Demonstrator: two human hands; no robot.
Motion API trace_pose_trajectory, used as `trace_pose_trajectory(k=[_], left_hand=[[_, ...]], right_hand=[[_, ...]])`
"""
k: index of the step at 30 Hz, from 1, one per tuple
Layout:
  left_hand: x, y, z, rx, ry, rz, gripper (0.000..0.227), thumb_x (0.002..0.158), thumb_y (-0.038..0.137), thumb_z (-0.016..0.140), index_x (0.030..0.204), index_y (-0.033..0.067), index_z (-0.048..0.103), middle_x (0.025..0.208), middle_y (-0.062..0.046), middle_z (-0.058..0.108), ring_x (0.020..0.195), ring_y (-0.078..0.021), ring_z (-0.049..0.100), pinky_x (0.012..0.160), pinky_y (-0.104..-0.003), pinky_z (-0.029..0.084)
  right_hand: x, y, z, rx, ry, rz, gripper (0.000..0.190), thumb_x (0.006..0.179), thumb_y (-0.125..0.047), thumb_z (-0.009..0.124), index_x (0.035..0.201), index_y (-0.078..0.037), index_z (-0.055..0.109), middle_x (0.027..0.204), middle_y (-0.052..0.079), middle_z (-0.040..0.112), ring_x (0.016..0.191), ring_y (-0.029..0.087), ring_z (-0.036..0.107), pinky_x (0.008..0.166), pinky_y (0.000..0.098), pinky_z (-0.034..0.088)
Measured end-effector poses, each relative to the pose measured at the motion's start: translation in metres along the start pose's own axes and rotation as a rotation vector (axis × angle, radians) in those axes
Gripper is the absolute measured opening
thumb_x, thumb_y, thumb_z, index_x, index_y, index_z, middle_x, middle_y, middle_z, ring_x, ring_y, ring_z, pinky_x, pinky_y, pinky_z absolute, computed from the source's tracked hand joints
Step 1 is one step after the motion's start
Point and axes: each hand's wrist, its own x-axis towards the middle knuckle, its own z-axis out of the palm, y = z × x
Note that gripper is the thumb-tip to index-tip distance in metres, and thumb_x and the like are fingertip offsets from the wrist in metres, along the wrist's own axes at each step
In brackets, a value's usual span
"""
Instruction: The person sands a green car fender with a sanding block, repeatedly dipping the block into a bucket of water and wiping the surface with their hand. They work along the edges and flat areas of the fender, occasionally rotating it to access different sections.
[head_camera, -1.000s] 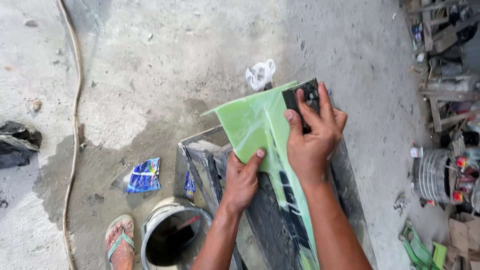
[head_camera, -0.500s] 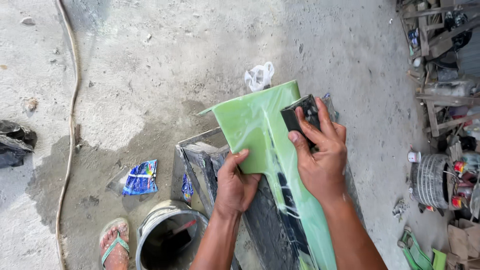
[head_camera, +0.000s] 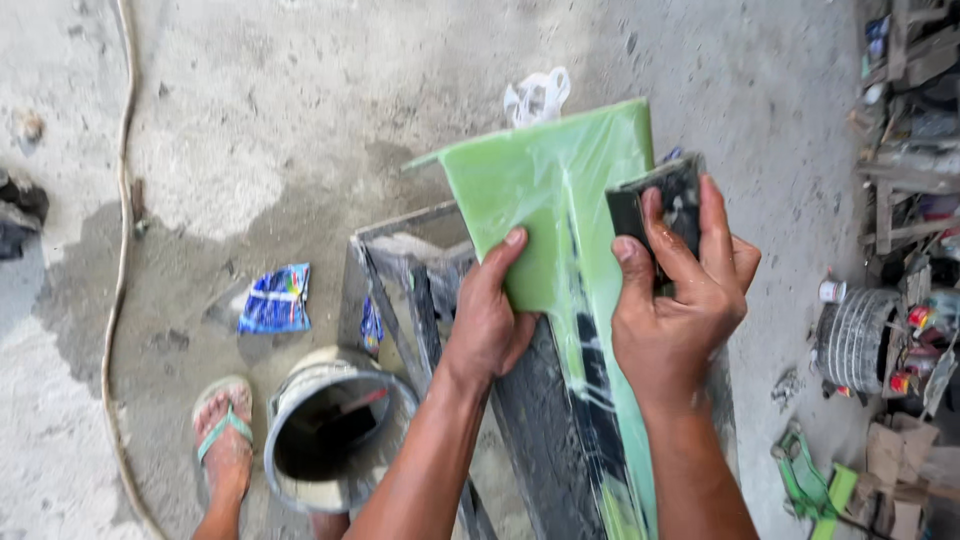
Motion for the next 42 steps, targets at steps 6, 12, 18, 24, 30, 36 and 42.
trace_pose_trajectory(k=[6, 12, 18, 24, 30, 36, 42], left_hand=[[-0.006, 0.002, 0.007, -0.040, 0.126, 0.046, 0.041, 0.086, 0.019, 0.064, 0.120, -0.0037, 0.061, 0.112, -0.015, 0.069, 0.101, -0.0225, 0.066, 0.091, -0.037, 0.054], [-0.005, -0.001, 0.003, -0.041, 0.048, 0.113, 0.036, 0.088, 0.019, 0.064, 0.117, -0.0027, 0.063, 0.106, -0.013, 0.071, 0.093, -0.0201, 0.068, 0.082, -0.036, 0.057], [-0.011, 0.005, 0.004, 0.001, 0.172, 0.076, 0.033, 0.087, 0.018, 0.064, 0.111, -0.0032, 0.065, 0.103, -0.012, 0.071, 0.093, -0.0189, 0.067, 0.085, -0.033, 0.054], [-0.013, 0.005, 0.001, -0.010, 0.194, 0.100, 0.034, 0.086, 0.017, 0.064, 0.115, -0.0005, 0.064, 0.105, -0.011, 0.070, 0.095, -0.0195, 0.066, 0.086, -0.035, 0.054], [-0.010, 0.006, 0.010, 0.060, 0.081, 0.100, 0.051, 0.084, 0.023, 0.065, 0.130, 0.0017, 0.057, 0.119, -0.013, 0.067, 0.105, -0.0259, 0.066, 0.085, -0.042, 0.057], [-0.014, 0.007, 0.014, 0.078, 0.203, 0.071, 0.051, 0.082, 0.022, 0.066, 0.128, 0.0028, 0.059, 0.115, -0.010, 0.068, 0.102, -0.0211, 0.066, 0.085, -0.038, 0.056], [-0.011, 0.007, 0.011, 0.042, 0.135, 0.126, 0.048, 0.083, 0.019, 0.066, 0.127, 0.0004, 0.059, 0.116, -0.012, 0.068, 0.104, -0.0234, 0.065, 0.089, -0.040, 0.056]], right_hand=[[-0.080, -0.005, -0.024, -0.075, -0.101, -0.052, 0.038, 0.089, -0.019, 0.073, 0.126, -0.015, 0.065, 0.146, 0.024, 0.051, 0.102, 0.032, 0.044, 0.084, 0.0367, 0.049], [-0.036, -0.006, -0.009, -0.065, -0.011, -0.007, 0.035, 0.101, -0.030, 0.059, 0.127, -0.008, 0.068, 0.148, 0.020, 0.051, 0.100, 0.032, 0.046, 0.082, 0.0381, 0.046], [-0.065, -0.022, -0.028, -0.026, -0.059, 0.000, 0.028, 0.089, -0.019, 0.071, 0.112, -0.004, 0.072, 0.142, 0.023, 0.050, 0.114, 0.039, 0.049, 0.102, 0.0452, 0.044], [-0.083, -0.017, -0.030, 0.007, -0.051, -0.036, 0.031, 0.090, -0.017, 0.071, 0.120, -0.009, 0.068, 0.145, 0.024, 0.049, 0.113, 0.034, 0.054, 0.098, 0.0388, 0.044], [-0.024, -0.002, -0.008, -0.004, 0.058, 0.014, 0.034, 0.102, -0.025, 0.063, 0.118, 0.002, 0.075, 0.147, 0.018, 0.049, 0.106, 0.032, 0.047, 0.091, 0.0382, 0.048], [-0.099, 0.008, -0.025, -0.018, -0.027, 0.019, 0.040, 0.087, -0.024, 0.075, 0.125, -0.020, 0.064, 0.146, 0.016, 0.054, 0.103, 0.027, 0.045, 0.083, 0.0324, 0.048], [-0.075, 0.001, -0.022, -0.095, 0.003, 0.048, 0.027, 0.095, -0.024, 0.067, 0.116, -0.007, 0.073, 0.147, 0.017, 0.051, 0.100, 0.029, 0.046, 0.074, 0.0341, 0.051]])
